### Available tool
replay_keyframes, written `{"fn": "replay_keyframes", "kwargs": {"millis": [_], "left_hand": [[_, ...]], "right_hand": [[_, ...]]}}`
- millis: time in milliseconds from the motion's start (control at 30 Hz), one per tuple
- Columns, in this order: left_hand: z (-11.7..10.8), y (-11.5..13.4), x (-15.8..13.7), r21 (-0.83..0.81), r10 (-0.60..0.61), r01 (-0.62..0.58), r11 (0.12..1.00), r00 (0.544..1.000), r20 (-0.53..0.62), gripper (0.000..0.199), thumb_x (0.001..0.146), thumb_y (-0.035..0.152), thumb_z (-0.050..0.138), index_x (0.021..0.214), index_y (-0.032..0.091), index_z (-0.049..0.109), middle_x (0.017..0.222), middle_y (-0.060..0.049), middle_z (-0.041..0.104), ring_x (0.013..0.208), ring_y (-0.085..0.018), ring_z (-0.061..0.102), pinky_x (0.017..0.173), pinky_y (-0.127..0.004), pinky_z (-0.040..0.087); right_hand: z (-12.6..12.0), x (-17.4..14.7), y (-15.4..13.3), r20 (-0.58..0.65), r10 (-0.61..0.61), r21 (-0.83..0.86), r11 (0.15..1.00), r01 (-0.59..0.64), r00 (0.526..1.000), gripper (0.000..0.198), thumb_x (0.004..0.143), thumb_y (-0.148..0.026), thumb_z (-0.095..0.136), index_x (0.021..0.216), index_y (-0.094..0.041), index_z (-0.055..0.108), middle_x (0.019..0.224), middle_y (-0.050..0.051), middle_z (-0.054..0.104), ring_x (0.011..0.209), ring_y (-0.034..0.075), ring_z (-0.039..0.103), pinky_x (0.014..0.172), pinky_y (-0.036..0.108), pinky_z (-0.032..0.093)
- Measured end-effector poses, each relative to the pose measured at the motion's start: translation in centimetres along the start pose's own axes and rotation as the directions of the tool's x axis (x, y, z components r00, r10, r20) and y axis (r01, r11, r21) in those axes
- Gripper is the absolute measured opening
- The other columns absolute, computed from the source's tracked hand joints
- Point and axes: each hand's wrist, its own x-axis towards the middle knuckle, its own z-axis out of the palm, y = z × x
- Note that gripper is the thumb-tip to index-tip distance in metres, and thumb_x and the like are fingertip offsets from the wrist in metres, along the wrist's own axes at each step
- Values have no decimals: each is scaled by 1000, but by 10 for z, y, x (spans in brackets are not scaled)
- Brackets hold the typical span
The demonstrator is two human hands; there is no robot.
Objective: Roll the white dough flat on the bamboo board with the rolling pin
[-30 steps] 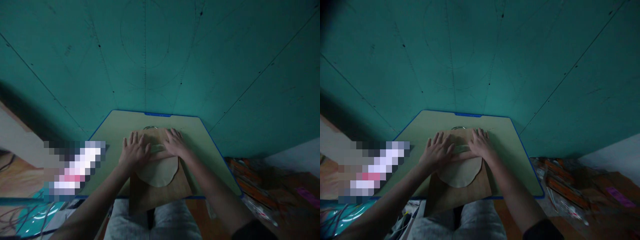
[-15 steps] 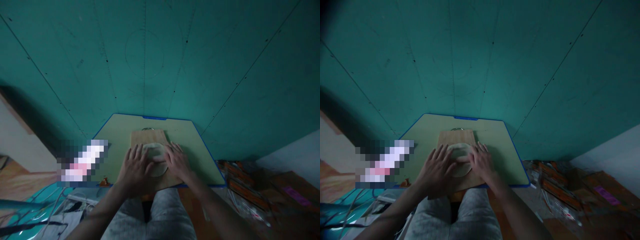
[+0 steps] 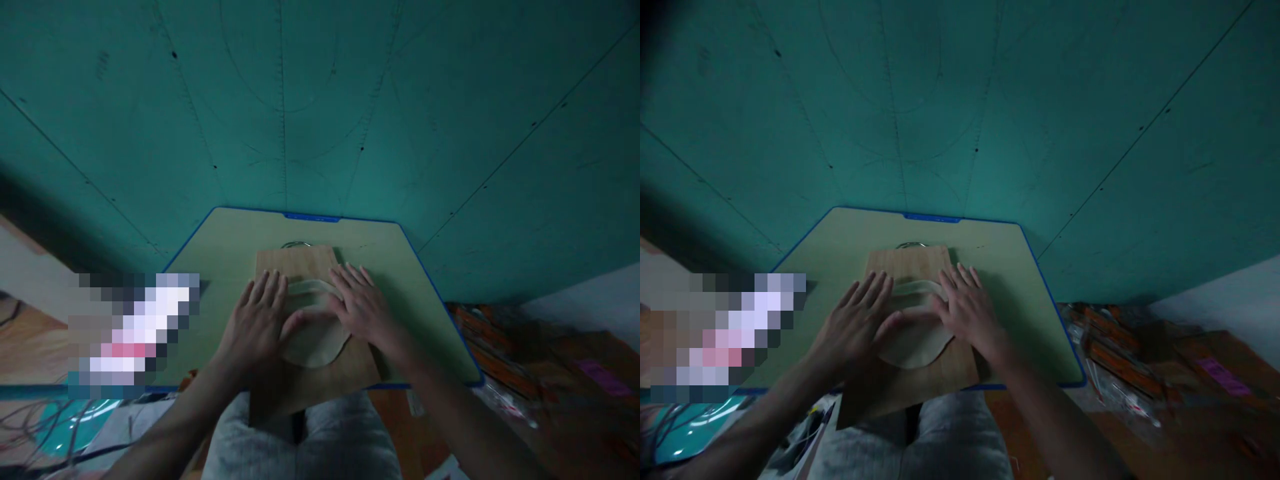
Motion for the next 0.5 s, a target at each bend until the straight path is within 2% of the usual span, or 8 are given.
{"fn": "replay_keyframes", "kwargs": {"millis": [133,233,300,400,500], "left_hand": [[13,-21,42,23,-130,128,991,983,132,67,102,53,24,143,8,51,149,-22,51,144,-41,39,112,-60,34],[19,-28,58,13,-202,203,979,961,190,66,102,54,26,146,10,48,148,-21,52,142,-40,41,110,-60,36],[17,-26,58,13,-242,243,970,957,162,68,101,54,27,145,7,48,148,-24,51,142,-39,42,111,-58,37],[9,-11,41,31,-274,273,962,961,33,71,100,53,29,143,0,48,147,-29,49,143,-39,40,113,-55,35],[-1,9,11,44,-223,226,973,973,-64,70,101,51,29,140,-3,49,145,-29,51,142,-40,41,114,-53,37]], "right_hand": [[2,48,10,60,59,20,998,-60,996,56,104,-47,39,148,-14,48,155,16,44,146,30,36,121,51,21],[-1,63,11,72,106,17,994,-107,992,51,105,-43,37,146,-15,51,152,15,48,143,28,40,120,47,25],[-4,60,7,55,133,-7,991,-133,990,47,106,-41,36,141,-18,56,151,15,49,140,27,44,118,46,27],[-7,36,-2,34,176,-55,983,-174,984,48,105,-45,37,138,-18,59,151,17,49,141,31,43,119,51,24],[-8,0,-11,24,166,-71,984,-164,986,55,104,-48,37,145,-14,53,153,19,46,145,34,37,120,55,21]]}}
